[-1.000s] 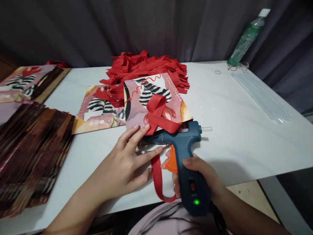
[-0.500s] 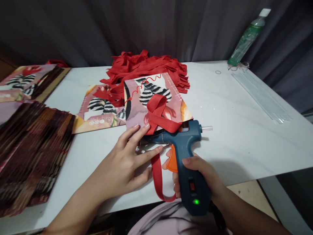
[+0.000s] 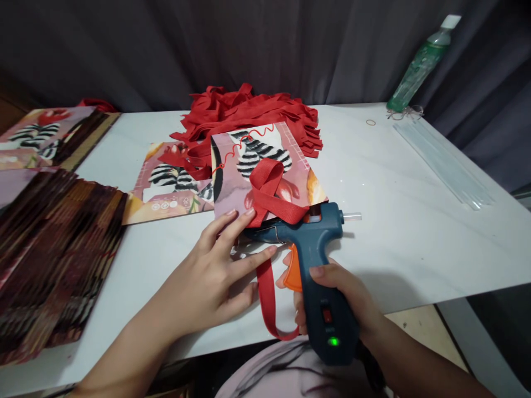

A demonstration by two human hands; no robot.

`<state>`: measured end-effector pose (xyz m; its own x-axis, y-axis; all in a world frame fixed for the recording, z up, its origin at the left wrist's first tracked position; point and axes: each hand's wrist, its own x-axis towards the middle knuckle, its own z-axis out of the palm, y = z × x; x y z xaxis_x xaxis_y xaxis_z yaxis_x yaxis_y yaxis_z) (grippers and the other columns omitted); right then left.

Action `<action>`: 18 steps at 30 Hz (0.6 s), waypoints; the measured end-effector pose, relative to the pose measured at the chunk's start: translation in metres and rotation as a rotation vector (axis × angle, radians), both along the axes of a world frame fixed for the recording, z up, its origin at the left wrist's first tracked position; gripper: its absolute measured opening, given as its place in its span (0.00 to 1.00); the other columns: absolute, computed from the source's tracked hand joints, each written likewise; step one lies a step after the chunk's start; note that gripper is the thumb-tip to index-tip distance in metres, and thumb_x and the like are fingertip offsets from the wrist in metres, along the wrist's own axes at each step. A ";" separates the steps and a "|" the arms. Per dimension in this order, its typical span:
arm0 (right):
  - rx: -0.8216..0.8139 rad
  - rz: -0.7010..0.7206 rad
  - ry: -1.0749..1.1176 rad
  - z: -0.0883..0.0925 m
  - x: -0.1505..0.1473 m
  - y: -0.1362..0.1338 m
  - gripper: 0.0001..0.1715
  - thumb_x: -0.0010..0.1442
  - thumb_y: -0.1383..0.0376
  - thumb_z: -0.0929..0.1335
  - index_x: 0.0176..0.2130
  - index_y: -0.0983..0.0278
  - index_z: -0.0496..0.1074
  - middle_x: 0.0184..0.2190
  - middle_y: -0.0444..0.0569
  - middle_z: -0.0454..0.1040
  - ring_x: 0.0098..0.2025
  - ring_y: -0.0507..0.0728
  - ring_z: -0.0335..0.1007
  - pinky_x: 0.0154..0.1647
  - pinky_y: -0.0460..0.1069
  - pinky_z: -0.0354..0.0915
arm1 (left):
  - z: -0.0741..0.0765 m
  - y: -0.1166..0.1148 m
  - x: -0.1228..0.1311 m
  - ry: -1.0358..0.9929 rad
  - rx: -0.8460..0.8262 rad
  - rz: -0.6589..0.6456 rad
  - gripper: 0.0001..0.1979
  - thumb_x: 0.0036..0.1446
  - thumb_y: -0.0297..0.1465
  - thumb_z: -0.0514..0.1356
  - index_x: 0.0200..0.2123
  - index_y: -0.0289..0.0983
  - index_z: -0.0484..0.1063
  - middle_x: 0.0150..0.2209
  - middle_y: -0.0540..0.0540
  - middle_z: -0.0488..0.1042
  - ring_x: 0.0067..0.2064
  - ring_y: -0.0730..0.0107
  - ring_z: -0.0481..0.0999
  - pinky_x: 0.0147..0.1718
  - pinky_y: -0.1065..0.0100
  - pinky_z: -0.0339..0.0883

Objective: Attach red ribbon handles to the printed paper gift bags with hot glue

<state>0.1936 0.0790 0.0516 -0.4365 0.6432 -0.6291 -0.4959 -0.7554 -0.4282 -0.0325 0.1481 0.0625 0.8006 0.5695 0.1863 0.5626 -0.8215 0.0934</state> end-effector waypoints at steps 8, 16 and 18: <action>-0.050 -0.053 -0.062 0.004 -0.003 0.000 0.28 0.42 0.51 0.72 0.39 0.63 0.66 0.17 0.43 0.73 0.19 0.56 0.72 0.21 0.48 0.65 | -0.001 0.000 -0.001 0.009 0.003 -0.001 0.29 0.52 0.32 0.60 0.59 0.47 0.66 0.71 0.46 0.31 0.68 0.34 0.44 0.61 0.40 0.53; -0.031 -0.045 -0.079 0.006 -0.002 0.000 0.33 0.41 0.50 0.72 0.42 0.66 0.68 0.16 0.44 0.73 0.19 0.55 0.71 0.20 0.47 0.63 | 0.002 -0.002 0.001 -0.020 -0.039 0.041 0.26 0.54 0.32 0.59 0.58 0.48 0.67 0.71 0.47 0.36 0.68 0.36 0.45 0.62 0.41 0.50; -0.031 -0.056 -0.108 0.007 -0.002 0.001 0.32 0.39 0.49 0.73 0.39 0.65 0.68 0.17 0.45 0.74 0.18 0.55 0.70 0.19 0.46 0.63 | 0.001 -0.001 0.000 -0.004 -0.025 0.024 0.27 0.54 0.32 0.59 0.59 0.48 0.66 0.71 0.46 0.35 0.68 0.35 0.45 0.62 0.40 0.51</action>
